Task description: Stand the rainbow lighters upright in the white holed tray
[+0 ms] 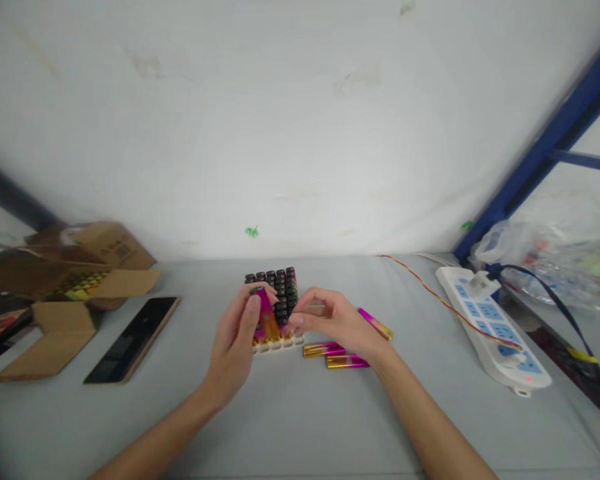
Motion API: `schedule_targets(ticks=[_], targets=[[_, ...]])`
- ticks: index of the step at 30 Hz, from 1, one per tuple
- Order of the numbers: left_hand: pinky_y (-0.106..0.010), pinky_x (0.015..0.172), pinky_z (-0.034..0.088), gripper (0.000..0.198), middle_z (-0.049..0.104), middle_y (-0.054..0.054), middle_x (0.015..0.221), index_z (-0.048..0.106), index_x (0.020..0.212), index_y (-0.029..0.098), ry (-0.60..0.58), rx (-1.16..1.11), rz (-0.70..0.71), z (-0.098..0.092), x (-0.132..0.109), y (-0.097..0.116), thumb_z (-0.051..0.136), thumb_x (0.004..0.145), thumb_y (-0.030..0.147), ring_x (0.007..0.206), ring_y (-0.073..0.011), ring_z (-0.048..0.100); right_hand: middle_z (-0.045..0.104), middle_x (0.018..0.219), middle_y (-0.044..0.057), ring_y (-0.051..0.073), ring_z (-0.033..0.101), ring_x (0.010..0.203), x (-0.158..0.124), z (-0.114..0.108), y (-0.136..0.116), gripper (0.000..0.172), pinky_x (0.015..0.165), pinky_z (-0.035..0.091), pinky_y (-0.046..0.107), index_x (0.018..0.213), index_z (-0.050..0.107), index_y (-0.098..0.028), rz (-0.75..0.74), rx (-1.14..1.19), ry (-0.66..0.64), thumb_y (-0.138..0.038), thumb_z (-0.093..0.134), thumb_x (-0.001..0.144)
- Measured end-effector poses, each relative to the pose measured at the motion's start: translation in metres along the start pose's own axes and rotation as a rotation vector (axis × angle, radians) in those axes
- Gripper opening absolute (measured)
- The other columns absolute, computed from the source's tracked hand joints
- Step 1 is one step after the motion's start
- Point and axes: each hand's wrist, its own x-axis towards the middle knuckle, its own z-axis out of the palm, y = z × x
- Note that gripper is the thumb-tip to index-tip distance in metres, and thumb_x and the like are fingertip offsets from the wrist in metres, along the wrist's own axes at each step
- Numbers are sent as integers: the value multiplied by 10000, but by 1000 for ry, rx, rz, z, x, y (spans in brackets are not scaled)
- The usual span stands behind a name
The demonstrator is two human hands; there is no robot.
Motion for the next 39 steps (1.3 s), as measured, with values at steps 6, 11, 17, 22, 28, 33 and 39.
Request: schedule_targets(ticks=[6, 11, 17, 22, 28, 33, 39], targets=[[-200, 488, 352, 366, 467, 60, 665, 527, 1044, 239, -281, -453, -328, 0, -2, -8, 487, 1032, 603, 526, -105, 362, 710, 847, 34, 157, 686, 750, 7, -22, 3, 419, 733, 582, 317, 876, 688, -184, -78, -150, 231, -600, 733, 899], [-201, 508, 298, 578, 314, 63, 616, 475, 733, 194, -483, -680, -625, 5, -5, -10, 521, 930, 735, 549, -95, 259, 707, 857, 25, 146, 669, 705, 6, -26, 3, 383, 686, 570, 310, 994, 682, -203, -95, -218, 281, -578, 713, 917], [-222, 476, 190, 533, 251, 74, 567, 382, 623, 210, -552, -711, -776, 6, -9, -14, 501, 931, 628, 506, -91, 173, 701, 881, 23, 146, 679, 707, 5, -24, 6, 363, 684, 574, 307, 1091, 672, -212, -87, -277, 227, -546, 672, 949], [-246, 471, 144, 467, 233, 80, 536, 397, 627, 214, -606, -645, -773, 7, -16, -27, 438, 928, 568, 486, -93, 163, 706, 913, 29, 153, 684, 728, 5, -26, 9, 347, 711, 574, 319, 1125, 663, -222, -98, -320, 195, -530, 643, 968], [-252, 456, 118, 446, 230, 82, 542, 360, 624, 218, -599, -613, -771, 9, -21, -32, 436, 910, 552, 477, -87, 145, 703, 955, 35, 155, 692, 765, 5, -29, 14, 319, 740, 573, 319, 1173, 660, -224, -104, -357, 155, -487, 603, 1002], [-207, 458, 167, 548, 257, 93, 577, 420, 704, 204, -537, -557, -803, 8, -19, -25, 473, 938, 697, 482, -68, 179, 709, 977, 48, 166, 705, 770, 5, -33, 14, 313, 739, 577, 324, 1168, 673, -214, -105, -408, 167, -467, 578, 1010], [-204, 447, 320, 364, 528, 59, 648, 528, 1006, 222, -433, -371, -498, -11, -9, -5, 548, 1011, 585, 469, -85, 390, 745, 927, 59, 184, 710, 762, 3, -43, 10, 228, 736, 539, 316, 1112, 687, -191, -99, -756, 310, -350, 541, 1039]])
